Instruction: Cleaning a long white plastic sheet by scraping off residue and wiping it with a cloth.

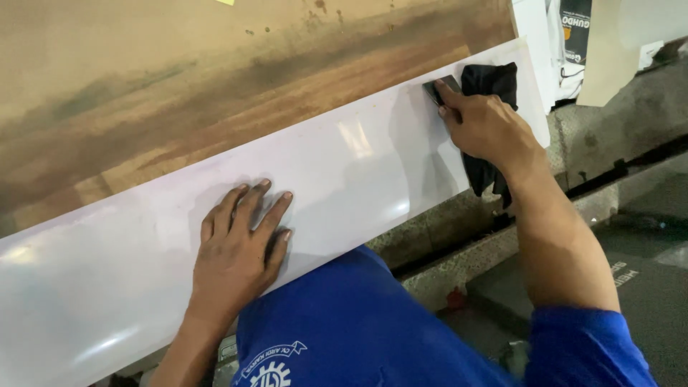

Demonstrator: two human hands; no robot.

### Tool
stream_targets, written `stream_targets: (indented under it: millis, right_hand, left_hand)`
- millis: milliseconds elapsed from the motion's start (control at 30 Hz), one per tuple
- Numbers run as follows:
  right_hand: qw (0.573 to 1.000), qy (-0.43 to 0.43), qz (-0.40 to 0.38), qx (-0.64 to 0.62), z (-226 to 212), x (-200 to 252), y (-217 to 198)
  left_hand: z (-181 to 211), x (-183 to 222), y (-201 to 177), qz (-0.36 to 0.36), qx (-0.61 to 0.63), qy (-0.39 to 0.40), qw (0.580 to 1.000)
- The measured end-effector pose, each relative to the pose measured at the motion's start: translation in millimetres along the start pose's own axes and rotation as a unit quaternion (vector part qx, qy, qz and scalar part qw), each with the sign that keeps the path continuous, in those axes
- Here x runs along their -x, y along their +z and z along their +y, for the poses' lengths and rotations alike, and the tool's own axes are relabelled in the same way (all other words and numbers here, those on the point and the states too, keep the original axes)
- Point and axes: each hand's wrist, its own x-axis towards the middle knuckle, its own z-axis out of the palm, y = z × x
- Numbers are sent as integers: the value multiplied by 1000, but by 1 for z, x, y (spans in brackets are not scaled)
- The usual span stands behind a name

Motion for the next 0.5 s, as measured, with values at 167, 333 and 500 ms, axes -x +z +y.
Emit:
stream_targets:
  millis: [167, 333, 500]
  right_hand:
    - [1000, -3, -7, 6, -4, -4, -3]
    - [1000, 1, -5, 9, 3, -3, -1]
    - [1000, 2, 6, 7, 7, -1, 1]
  left_hand:
    - [-3, 2, 2, -3, 1, -2, 1000]
    - [-1, 2, 4, 11, 12, 5, 1000]
    - [-1, -2, 4, 12, 2, 9, 1000]
